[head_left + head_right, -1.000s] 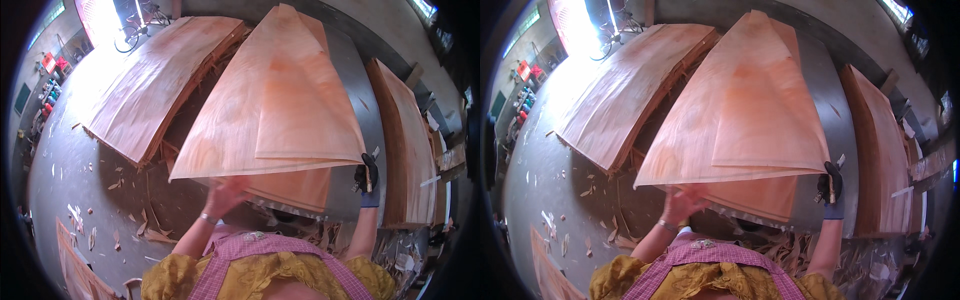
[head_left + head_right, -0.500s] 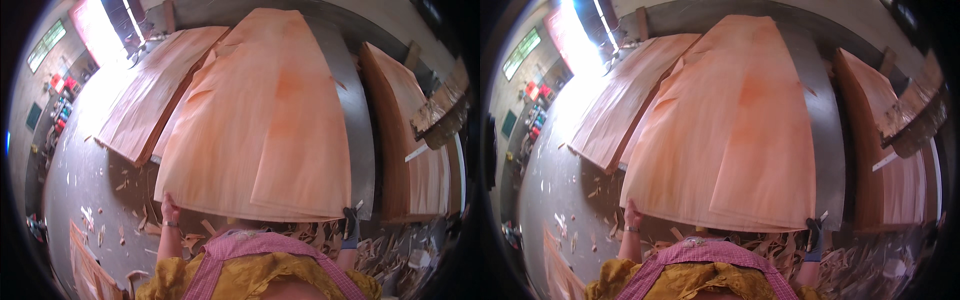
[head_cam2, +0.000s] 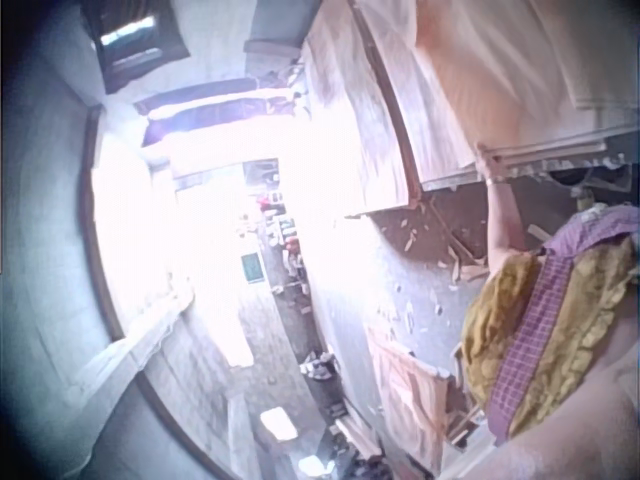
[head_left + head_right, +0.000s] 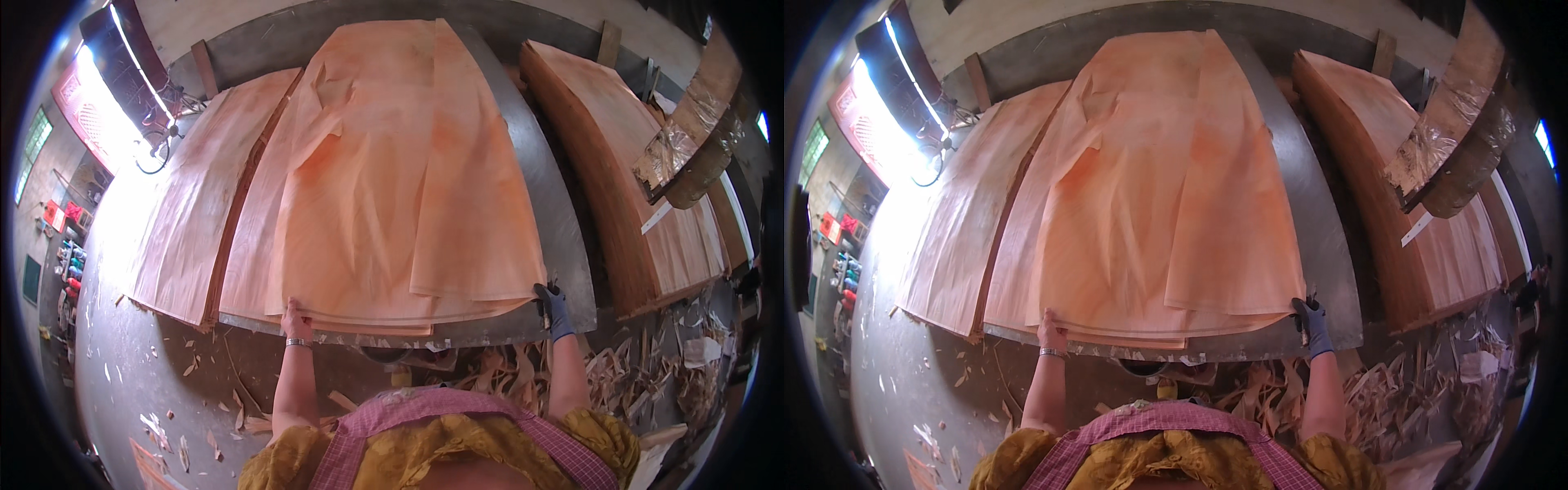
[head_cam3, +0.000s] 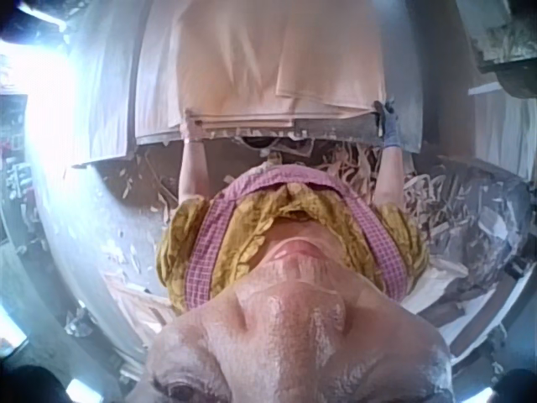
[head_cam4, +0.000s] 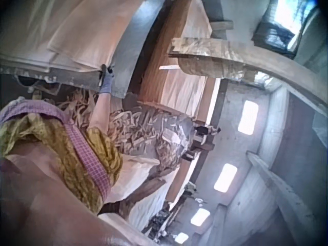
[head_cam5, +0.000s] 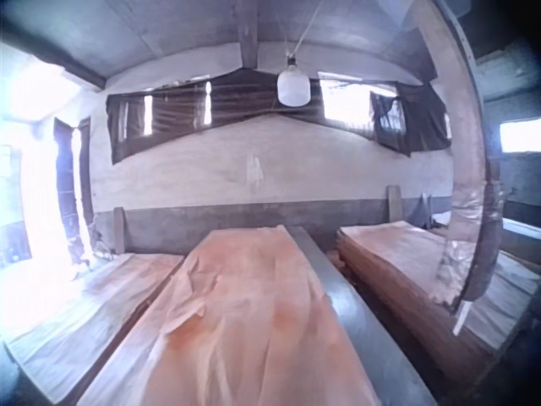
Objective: The person inspects and repairs sheets of wood veneer by hand and using a utility knife, peeling back damaged sections, cutting out holes, and applying tape over cracks.
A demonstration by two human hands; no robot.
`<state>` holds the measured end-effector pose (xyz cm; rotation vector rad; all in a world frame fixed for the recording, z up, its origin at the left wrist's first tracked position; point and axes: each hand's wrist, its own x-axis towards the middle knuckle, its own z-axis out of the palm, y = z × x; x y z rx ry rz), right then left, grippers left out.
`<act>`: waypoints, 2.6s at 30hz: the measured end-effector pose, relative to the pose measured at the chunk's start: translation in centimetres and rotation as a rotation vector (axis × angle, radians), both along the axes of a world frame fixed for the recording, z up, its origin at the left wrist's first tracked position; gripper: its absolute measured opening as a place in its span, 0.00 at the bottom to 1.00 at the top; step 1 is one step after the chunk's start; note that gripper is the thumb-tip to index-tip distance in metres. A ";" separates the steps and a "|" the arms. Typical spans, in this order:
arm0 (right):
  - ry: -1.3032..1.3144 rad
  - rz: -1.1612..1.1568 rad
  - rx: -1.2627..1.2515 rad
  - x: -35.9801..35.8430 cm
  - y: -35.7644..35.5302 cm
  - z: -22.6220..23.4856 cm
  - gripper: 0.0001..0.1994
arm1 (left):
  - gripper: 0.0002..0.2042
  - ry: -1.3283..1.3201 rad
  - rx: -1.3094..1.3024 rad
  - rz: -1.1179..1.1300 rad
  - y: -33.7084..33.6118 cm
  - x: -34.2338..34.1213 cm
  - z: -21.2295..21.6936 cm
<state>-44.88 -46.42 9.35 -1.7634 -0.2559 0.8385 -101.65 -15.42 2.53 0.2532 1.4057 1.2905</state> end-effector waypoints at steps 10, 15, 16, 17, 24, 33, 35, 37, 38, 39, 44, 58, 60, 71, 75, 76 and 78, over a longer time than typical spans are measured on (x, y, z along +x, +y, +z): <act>0.048 -0.139 -0.092 -6.9 -17.5 -7.8 0.19 | 0.11 0.008 -0.045 0.168 -12.2 -5.6 -0.5; -0.059 -0.148 -0.048 -1.4 -8.7 -6.3 0.18 | 0.09 0.011 0.097 -0.042 -6.6 -2.4 -3.2; -0.074 -0.143 -0.085 0.9 -7.5 -5.7 0.18 | 0.10 0.057 0.100 -0.014 -4.8 0.1 -2.8; -0.087 -0.140 -0.119 3.1 -6.5 -4.9 0.18 | 0.11 0.040 0.084 -0.021 -4.0 1.9 -2.6; -0.371 -0.369 -0.339 14.6 -13.8 -13.6 0.17 | 0.14 0.068 0.036 -0.189 -7.2 12.8 -1.6; -0.131 -0.328 0.012 19.3 -17.4 -8.3 0.21 | 0.11 0.069 -0.151 -0.166 -13.7 14.6 -3.5; -0.206 -0.358 0.064 22.1 -18.1 -9.6 0.21 | 0.09 0.046 -0.167 -0.205 -12.9 17.7 -3.6; -0.121 -0.347 0.026 23.6 -16.7 -8.2 0.21 | 0.09 0.016 -0.184 -0.157 -12.4 19.8 -3.5; -0.072 -0.333 0.012 23.9 -15.9 -7.5 0.21 | 0.08 0.008 -0.191 -0.268 -11.9 19.2 -3.7; -0.064 -0.336 0.004 24.3 -16.1 -7.3 0.21 | 0.08 0.003 -0.205 -0.257 -12.0 19.6 -4.0; -0.072 -0.334 0.027 24.3 -18.2 -7.8 0.21 | 0.11 0.016 -0.253 -0.181 -13.6 21.2 -4.3; -0.163 -0.338 -0.091 22.8 -25.5 -11.8 0.17 | 0.12 0.028 -0.240 -0.156 -13.0 20.8 -5.0; -0.166 -0.362 -0.245 21.8 -28.1 -13.1 0.17 | 0.11 0.041 -0.259 -0.166 -13.2 20.4 -4.7; -0.278 -0.324 -0.576 16.2 -37.9 -17.4 0.24 | 0.07 0.003 -0.335 -0.198 -11.8 19.4 -6.6; -0.313 -0.362 -0.532 16.9 -37.0 -15.9 0.22 | 0.09 0.039 -0.318 -0.137 -12.5 20.4 -5.2; -0.278 -0.383 -0.459 17.3 -36.5 -15.2 0.22 | 0.10 0.047 -0.303 -0.125 -12.8 20.6 -4.9; -0.212 -0.398 -0.310 18.5 -35.3 -13.9 0.21 | 0.11 0.068 -0.279 -0.115 -13.4 20.6 -4.8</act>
